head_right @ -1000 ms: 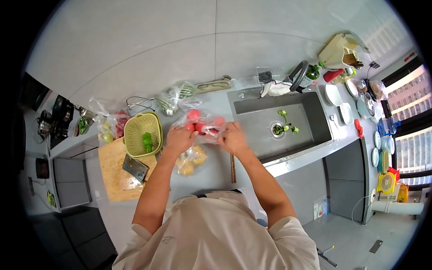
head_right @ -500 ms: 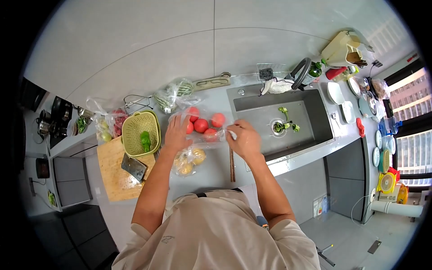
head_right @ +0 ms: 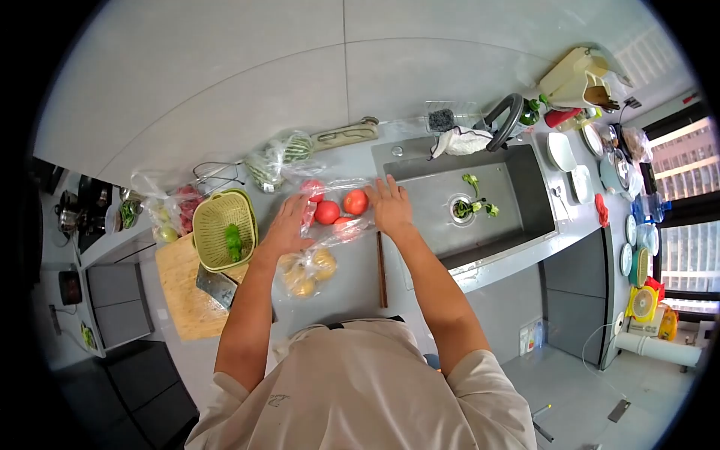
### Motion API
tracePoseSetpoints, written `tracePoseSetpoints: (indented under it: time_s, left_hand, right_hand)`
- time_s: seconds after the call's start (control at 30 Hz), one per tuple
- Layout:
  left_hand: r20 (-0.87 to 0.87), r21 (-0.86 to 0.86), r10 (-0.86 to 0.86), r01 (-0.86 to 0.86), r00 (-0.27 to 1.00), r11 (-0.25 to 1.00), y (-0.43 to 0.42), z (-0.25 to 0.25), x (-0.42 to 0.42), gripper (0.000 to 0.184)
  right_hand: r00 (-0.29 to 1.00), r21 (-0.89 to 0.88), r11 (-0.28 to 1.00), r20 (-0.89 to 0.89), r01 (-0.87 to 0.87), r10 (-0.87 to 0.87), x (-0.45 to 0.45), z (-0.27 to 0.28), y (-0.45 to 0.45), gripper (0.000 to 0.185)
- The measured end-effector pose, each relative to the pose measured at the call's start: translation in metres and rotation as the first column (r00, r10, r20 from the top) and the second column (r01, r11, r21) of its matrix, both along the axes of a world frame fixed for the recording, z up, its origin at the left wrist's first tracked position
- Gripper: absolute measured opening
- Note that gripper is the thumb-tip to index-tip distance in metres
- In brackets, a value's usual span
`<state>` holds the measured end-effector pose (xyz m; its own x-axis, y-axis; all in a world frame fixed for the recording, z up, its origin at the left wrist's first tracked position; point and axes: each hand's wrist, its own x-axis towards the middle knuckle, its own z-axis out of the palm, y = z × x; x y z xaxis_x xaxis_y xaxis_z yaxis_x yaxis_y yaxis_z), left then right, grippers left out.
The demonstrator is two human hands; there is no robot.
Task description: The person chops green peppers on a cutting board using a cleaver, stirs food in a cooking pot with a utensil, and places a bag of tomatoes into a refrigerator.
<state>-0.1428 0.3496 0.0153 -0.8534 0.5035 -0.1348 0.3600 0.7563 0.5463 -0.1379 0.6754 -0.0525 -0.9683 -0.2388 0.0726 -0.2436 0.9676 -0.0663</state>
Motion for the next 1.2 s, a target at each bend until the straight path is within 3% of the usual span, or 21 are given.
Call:
tracePoseSetpoints:
  time_s: [0.1,0.17,0.2,0.27,0.33,0.37,0.4,0.43,0.5,0.53,0.6,0.63,0.7,0.73,0.8,0.97,1.0,1.03,1.07,1.1,1.2]
  left_hand:
    - [-0.031,0.037,-0.003,0.004,1.0,0.999,-0.003,-0.018,-0.006,0.121]
    - [0.103,0.027,0.117,-0.12,0.988,0.992,-0.011,-0.027,-0.008,0.123]
    - [0.106,0.026,0.12,-0.123,0.987,0.992,-0.012,-0.027,-0.009,0.123]
    - [-0.009,-0.22,0.126,-0.125,0.992,0.968,-0.015,-0.029,-0.006,0.123]
    - [-0.033,-0.23,0.092,-0.097,0.995,0.968,-0.011,-0.02,-0.007,0.123]
    - [-0.063,-0.238,0.046,-0.059,0.997,0.969,-0.008,-0.014,-0.008,0.123]
    - [-0.062,-0.177,0.09,-0.1,0.994,0.979,-0.006,-0.009,-0.005,0.108]
    - [-0.066,-0.181,0.093,-0.103,0.994,0.978,-0.005,-0.003,-0.001,0.108]
    - [-0.186,-0.131,0.156,-0.182,0.97,0.975,-0.001,0.01,0.005,0.082]
    - [-0.193,-0.133,0.16,-0.188,0.968,0.973,0.001,0.016,0.011,0.082]
    - [-0.331,0.015,0.195,-0.201,0.923,0.979,0.002,0.026,0.027,0.062]
    - [-0.334,0.013,0.198,-0.205,0.922,0.979,0.003,0.026,0.034,0.062]
    - [-0.419,-0.087,0.178,-0.234,0.891,0.968,0.002,0.025,0.047,0.059]
    - [-0.424,-0.09,0.179,-0.238,0.888,0.967,-0.003,0.011,0.05,0.059]
    - [-0.342,-0.17,0.398,-0.472,0.851,0.865,-0.014,-0.016,0.053,0.063]
    - [-0.356,-0.071,0.471,-0.526,0.807,0.847,-0.011,-0.006,0.059,0.073]
    - [-0.372,-0.016,0.499,-0.543,0.783,0.839,-0.008,-0.002,0.059,0.077]
    - [-0.374,-0.012,0.498,-0.541,0.782,0.841,-0.005,0.005,0.061,0.077]
    - [-0.407,0.082,0.482,-0.494,0.776,0.865,-0.003,0.011,0.063,0.072]
    - [-0.439,0.174,0.468,-0.438,0.767,0.882,-0.002,0.018,0.064,0.067]
    - [-0.516,0.105,0.322,-0.314,0.794,0.943,0.001,0.023,0.063,0.064]
  right_hand:
    - [0.979,-0.023,0.997,0.194,0.071,-0.066,0.003,0.001,-0.004,0.066]
    - [0.954,-0.045,0.993,0.286,0.106,-0.088,0.014,0.001,-0.008,0.067]
    - [0.964,-0.099,0.991,0.26,0.091,-0.062,0.023,-0.002,-0.009,0.068]
    - [0.971,-0.152,0.986,0.238,0.066,-0.028,0.032,-0.009,-0.008,0.07]
    - [0.984,-0.325,0.942,0.176,0.087,-0.03,0.037,-0.012,-0.007,0.06]
    - [0.984,-0.332,0.94,0.174,0.082,-0.024,0.038,-0.013,-0.006,0.06]
    - [0.999,-0.405,0.914,0.031,0.032,-0.021,0.04,-0.008,-0.005,0.053]
    - [0.993,-0.468,0.884,-0.115,-0.028,-0.029,0.041,-0.003,-0.004,0.045]
    - [0.989,-0.512,0.856,-0.149,-0.07,-0.008,0.046,0.009,-0.007,0.037]
    - [0.984,-0.552,0.827,-0.18,-0.111,0.012,0.049,0.015,-0.011,0.029]
    - [0.967,-0.534,0.815,-0.224,-0.224,0.119,0.057,0.023,-0.03,0.025]
    - [0.941,-0.511,0.796,-0.258,-0.325,0.219,0.064,0.023,-0.04,0.021]
    - [0.938,-0.463,0.816,-0.203,-0.345,0.282,0.082,0.022,-0.049,0.021]
    - [0.934,-0.46,0.813,-0.181,-0.356,0.307,0.088,0.022,-0.05,0.022]
    - [0.928,-0.455,0.809,-0.162,-0.373,0.336,0.092,0.025,-0.05,0.024]
    - [0.913,-0.427,0.808,-0.153,-0.406,0.379,0.095,0.032,-0.05,0.024]
    - [0.913,-0.423,0.809,-0.159,-0.408,0.377,0.09,0.036,-0.054,0.024]
    - [0.955,-0.457,0.839,-0.1,-0.295,0.281,0.083,0.041,-0.061,0.022]
    - [0.983,-0.484,0.857,-0.038,-0.175,0.179,0.076,0.046,-0.069,0.021]
    - [0.984,-0.48,0.86,-0.042,-0.171,0.173,0.067,0.044,-0.079,0.021]
    - [0.992,-0.428,0.898,-0.115,-0.1,0.056,0.041,0.039,-0.111,0.036]
